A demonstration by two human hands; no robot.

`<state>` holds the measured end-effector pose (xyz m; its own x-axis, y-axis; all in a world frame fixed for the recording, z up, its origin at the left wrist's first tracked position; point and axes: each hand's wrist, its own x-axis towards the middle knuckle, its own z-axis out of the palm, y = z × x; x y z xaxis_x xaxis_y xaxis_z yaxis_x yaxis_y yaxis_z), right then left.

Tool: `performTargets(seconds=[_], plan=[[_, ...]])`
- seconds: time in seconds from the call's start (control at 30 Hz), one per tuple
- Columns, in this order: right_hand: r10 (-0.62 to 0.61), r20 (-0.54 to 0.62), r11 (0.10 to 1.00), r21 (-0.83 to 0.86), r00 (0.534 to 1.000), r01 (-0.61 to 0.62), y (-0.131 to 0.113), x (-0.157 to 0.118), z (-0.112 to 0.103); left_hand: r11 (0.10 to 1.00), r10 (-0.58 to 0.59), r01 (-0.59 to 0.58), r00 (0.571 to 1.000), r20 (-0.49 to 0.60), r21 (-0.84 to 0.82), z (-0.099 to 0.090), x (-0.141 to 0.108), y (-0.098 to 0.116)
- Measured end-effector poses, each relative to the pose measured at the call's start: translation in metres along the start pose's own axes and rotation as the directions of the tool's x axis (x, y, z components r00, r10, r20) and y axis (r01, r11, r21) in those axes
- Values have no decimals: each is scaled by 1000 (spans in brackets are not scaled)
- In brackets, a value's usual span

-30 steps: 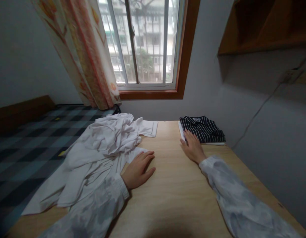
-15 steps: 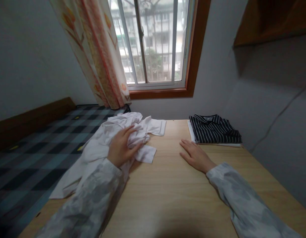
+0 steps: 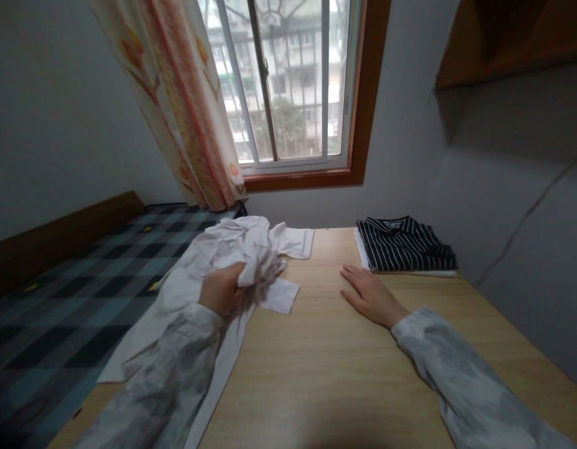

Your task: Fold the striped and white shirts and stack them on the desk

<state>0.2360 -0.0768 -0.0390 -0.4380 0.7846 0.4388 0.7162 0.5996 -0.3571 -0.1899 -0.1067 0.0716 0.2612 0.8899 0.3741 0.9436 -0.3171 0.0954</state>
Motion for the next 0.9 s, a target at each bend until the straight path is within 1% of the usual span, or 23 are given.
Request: performTargets(seconds=[0.03, 0.07, 0.13, 0.2, 0.27, 0.37, 0.43, 0.5, 0.57, 0.63, 0.77, 0.9], plan=[[-8, -16, 1000, 5, 1000, 8, -2, 0, -1, 996, 94, -94, 994, 51, 2, 7, -1, 10], [-18, -34, 1000, 13, 999, 19, -4, 1, -3, 986, 164, -164, 983, 85, -9, 14, -2, 20], [-47, -63, 998, 38, 997, 49, -10, 2, -7, 961, 276, -271, 955, 110, -59, 28, -5, 37], [-70, -87, 995, 67, 994, 76, -17, 4, -9, 937, 342, -331, 935, 93, -113, 41, -6, 48], [-85, -99, 992, 90, 991, 94, -27, 7, -10, 918, 376, -361, 924, 69, -163, 51, -6, 55], [-109, -87, 984, 129, 990, 119, -41, 12, -6, 880, 435, -411, 899, 54, -238, 59, -5, 61], [-140, -71, 976, 161, 988, 150, -49, 17, -1, 837, 498, -464, 865, 54, -292, 61, -5, 66], [-185, -63, 961, 196, 981, 193, -57, 23, 4, 794, 550, -504, 834, 46, -341, 58, -6, 71], [-230, -48, 946, 225, 972, 235, -63, 29, 9, 766, 570, -519, 821, 27, -380, 53, -7, 77], [-250, -36, 938, 241, 968, 251, -68, 35, 11, 748, 573, -517, 819, 12, -416, 47, -9, 82], [-208, -38, 950, 229, 977, 211, -73, 42, 11, 720, 592, -526, 806, 5, -453, 40, -9, 85], [-147, -37, 971, 186, 988, 152, -72, 43, 11, 707, 605, -541, 796, -5, -455, 43, -7, 81]])
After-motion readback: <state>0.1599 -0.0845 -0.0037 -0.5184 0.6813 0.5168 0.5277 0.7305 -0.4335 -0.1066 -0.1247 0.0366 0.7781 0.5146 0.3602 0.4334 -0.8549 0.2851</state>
